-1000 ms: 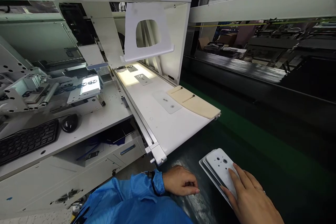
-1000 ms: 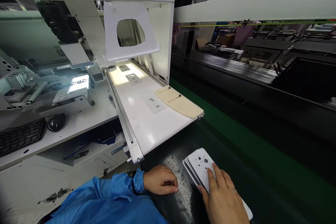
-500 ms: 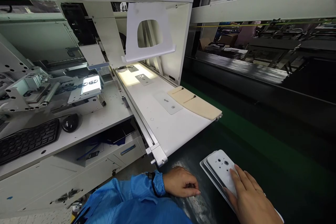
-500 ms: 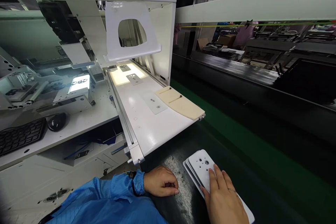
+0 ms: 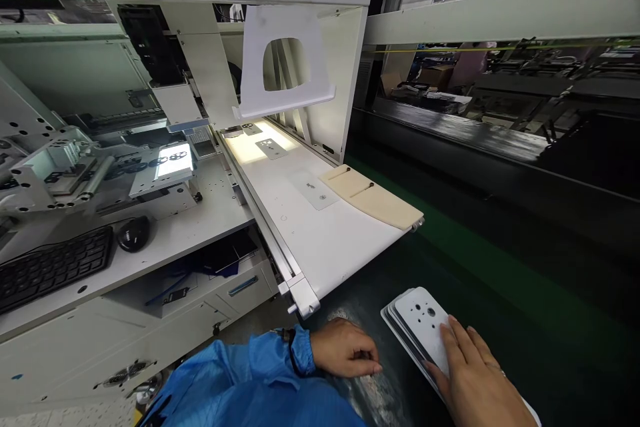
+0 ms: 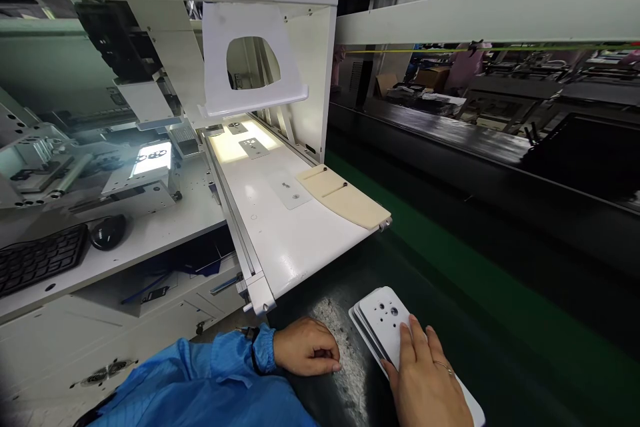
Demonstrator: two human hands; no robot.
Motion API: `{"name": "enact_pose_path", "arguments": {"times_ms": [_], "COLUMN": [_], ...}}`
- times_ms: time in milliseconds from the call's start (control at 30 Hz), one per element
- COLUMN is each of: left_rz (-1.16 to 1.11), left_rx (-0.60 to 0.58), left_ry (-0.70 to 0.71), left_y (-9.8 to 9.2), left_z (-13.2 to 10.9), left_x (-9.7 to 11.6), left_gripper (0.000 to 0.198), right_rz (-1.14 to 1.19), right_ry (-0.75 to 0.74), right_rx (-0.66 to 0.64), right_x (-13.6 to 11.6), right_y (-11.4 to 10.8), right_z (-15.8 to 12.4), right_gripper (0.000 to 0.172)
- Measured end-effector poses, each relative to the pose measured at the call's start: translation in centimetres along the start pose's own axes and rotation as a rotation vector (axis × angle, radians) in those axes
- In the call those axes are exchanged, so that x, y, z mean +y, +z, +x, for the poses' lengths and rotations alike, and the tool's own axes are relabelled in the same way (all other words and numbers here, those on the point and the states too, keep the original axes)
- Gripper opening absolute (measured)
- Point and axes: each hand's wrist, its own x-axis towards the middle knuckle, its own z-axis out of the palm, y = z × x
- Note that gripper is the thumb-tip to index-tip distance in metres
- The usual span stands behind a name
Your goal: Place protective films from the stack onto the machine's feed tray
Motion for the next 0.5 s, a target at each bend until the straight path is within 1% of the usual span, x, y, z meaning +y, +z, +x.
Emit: {"name": "enact_pose_path", "arguments": {"times_ms": [133, 267, 400, 500], "left_rz": [0.003, 0.005, 0.004, -0.001], "left_rx": [-0.005, -0.016, -0.011, -0.006], "left_ry": [-0.002, -0.01, -0.012, -0.011], "left_y": [0.1, 0.1, 0.1, 0.0], "left_z": [0.0, 0.0, 0.0, 0.0], "left_x": [0.0, -0.2, -0.1, -0.1], "left_gripper": [0.013, 0.014, 0.016, 0.015], "right_rz": [-0.025, -0.02, 0.008, 0.047], "right_ry": [-0.005, -0.066, -0.151, -0.16], "right_rx": [-0.008, 0.025, 0.049, 0.063], "right_x": [-0.2, 0.2, 1.1, 1.3], "right_y": [0.2, 0.1, -0.8, -1.7], "right_z": [-0.2, -0.2, 0.1, 0.3], "right_gripper": [0.057, 0.053, 0.048, 0.05]}}
